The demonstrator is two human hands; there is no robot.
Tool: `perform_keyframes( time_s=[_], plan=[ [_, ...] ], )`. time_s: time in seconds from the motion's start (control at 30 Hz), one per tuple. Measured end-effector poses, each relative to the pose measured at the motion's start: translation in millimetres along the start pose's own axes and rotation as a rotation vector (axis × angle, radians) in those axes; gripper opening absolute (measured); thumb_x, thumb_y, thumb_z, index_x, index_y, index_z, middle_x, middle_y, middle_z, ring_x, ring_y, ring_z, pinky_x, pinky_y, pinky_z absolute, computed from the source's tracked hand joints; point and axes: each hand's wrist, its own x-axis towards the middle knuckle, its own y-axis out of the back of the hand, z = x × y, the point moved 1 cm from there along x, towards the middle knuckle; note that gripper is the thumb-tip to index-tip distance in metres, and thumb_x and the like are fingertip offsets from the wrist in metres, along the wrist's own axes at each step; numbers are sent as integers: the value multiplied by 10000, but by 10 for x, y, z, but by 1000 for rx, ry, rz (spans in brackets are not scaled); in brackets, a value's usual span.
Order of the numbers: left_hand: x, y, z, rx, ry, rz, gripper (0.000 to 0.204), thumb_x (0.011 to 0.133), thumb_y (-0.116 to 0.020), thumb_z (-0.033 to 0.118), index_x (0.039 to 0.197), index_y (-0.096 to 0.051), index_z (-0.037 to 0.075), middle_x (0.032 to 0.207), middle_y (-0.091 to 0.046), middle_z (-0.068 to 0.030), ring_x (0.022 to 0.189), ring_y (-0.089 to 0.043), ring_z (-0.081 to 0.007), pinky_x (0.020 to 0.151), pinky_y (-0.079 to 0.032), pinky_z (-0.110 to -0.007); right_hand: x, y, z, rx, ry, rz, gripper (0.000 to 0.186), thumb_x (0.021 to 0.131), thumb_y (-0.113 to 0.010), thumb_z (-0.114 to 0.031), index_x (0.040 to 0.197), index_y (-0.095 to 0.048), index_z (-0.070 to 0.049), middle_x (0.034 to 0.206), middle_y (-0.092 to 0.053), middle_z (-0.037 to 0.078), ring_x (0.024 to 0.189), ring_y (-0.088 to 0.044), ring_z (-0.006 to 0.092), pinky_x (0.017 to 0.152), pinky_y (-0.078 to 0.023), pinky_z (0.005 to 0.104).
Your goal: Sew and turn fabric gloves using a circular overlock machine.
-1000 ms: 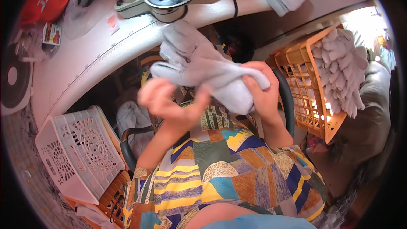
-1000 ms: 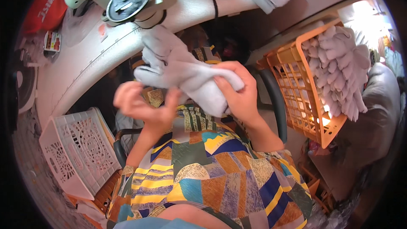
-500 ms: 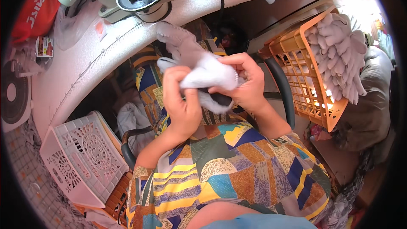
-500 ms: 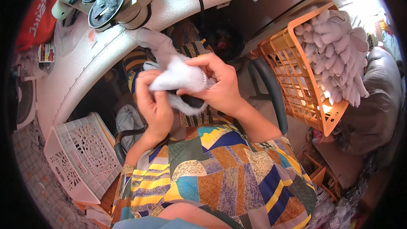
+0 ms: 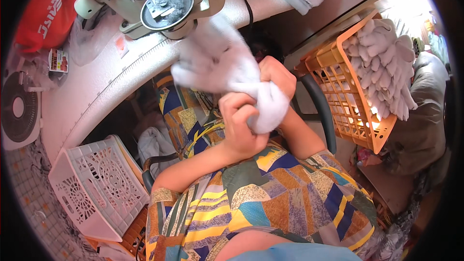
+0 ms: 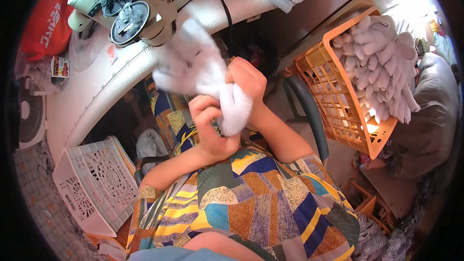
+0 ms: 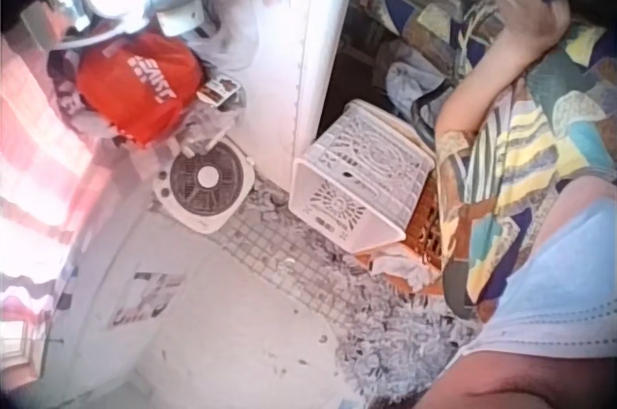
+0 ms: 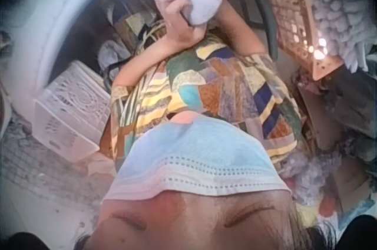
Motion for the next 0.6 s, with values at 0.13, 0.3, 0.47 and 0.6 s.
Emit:
perform_keyframes(
  time_s=[0.13, 0.3, 0.47, 0.6],
  plan=[
    [9, -130, -69, -59, 222, 197, 487, 766, -642, 91, 1166, -385, -17, 1149, -369, -179, 1088, -390, -292, 961, -312, -398, -39, -23, -114, -31, -37, 146, 206, 705, -714, -36, 855, -573, -27, 637, -497, 51, 529, -478, 149, 501, -389, 249],
    [333, -62, -147, -538, 637, 280, 221, 841, -528, -50, 1054, -509, 7, 1015, -561, -80, 926, -527, -139, 828, -419, -255, 145, 41, -191, -291, -71, 122, 398, 712, -724, -49, 1100, -657, 11, 699, -563, 42, 590, -525, 108, 568, -443, 217],
    [279, -10, -38, -179, 214, 82, 201, 850, -521, -50, 1041, -486, -1, 915, -533, -59, 799, -510, -146, 720, -428, -251, 333, 163, -113, -467, -99, 169, 314, 628, -704, -66, 940, -686, -34, 689, -541, 91, 585, -556, 239, 567, -478, 306],
    [389, 94, -191, -100, -83, -9, 315, 784, -676, -27, 1006, -456, 12, 850, -540, -109, 744, -534, -188, 679, -445, -295, 491, 240, -284, -490, -39, 283, 276, 599, -722, -71, 865, -663, -27, 773, -553, 87, 759, -580, 251, 617, -491, 301]
  ],
)
